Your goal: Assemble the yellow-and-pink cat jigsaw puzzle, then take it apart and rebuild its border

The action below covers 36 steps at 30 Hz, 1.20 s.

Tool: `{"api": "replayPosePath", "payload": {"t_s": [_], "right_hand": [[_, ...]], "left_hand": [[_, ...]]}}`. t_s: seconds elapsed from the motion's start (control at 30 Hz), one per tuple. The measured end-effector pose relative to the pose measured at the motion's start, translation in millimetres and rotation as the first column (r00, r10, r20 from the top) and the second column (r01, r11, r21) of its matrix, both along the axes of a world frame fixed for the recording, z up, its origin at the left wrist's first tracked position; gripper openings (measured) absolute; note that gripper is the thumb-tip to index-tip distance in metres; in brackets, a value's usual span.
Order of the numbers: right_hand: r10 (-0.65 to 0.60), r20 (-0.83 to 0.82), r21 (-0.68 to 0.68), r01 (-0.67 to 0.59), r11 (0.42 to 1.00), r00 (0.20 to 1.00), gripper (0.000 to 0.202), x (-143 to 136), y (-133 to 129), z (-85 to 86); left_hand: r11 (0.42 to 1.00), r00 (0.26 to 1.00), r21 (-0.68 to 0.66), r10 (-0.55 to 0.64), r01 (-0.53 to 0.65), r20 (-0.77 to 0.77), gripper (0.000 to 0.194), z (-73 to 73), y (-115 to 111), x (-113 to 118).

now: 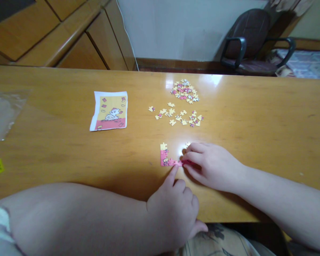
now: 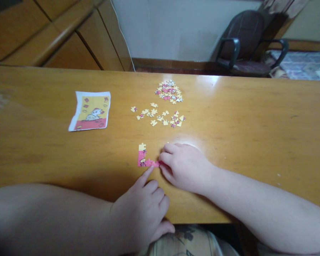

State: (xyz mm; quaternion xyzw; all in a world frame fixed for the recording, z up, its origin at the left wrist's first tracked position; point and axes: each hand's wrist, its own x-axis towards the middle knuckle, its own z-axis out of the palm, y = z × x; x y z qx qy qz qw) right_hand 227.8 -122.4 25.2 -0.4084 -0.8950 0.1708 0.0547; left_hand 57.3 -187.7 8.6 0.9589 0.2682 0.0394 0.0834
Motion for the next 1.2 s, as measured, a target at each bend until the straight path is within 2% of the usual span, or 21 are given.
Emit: {"api": "replayPosePath", "payload": {"t_s": [0.83, 1.2], "right_hand": [[-0.007, 0.046, -0.006, 0.007, 1.0, 0.999, 0.021, -0.9, 0.0, 0.3], [0.03, -0.005, 0.036, -0.029, 0.999, 1.0, 0.02, 1.6, -1.2, 2.8]], "left_hand": [[1.0, 0.998, -0.022, -0.009, 0.01, 0.055, 0.052, -3.2, 6.1, -0.8], [1.0, 0.999, -0.027, 0.006, -0.005, 0.036, 0.054, -4.0, 4.3, -1.1]]}}
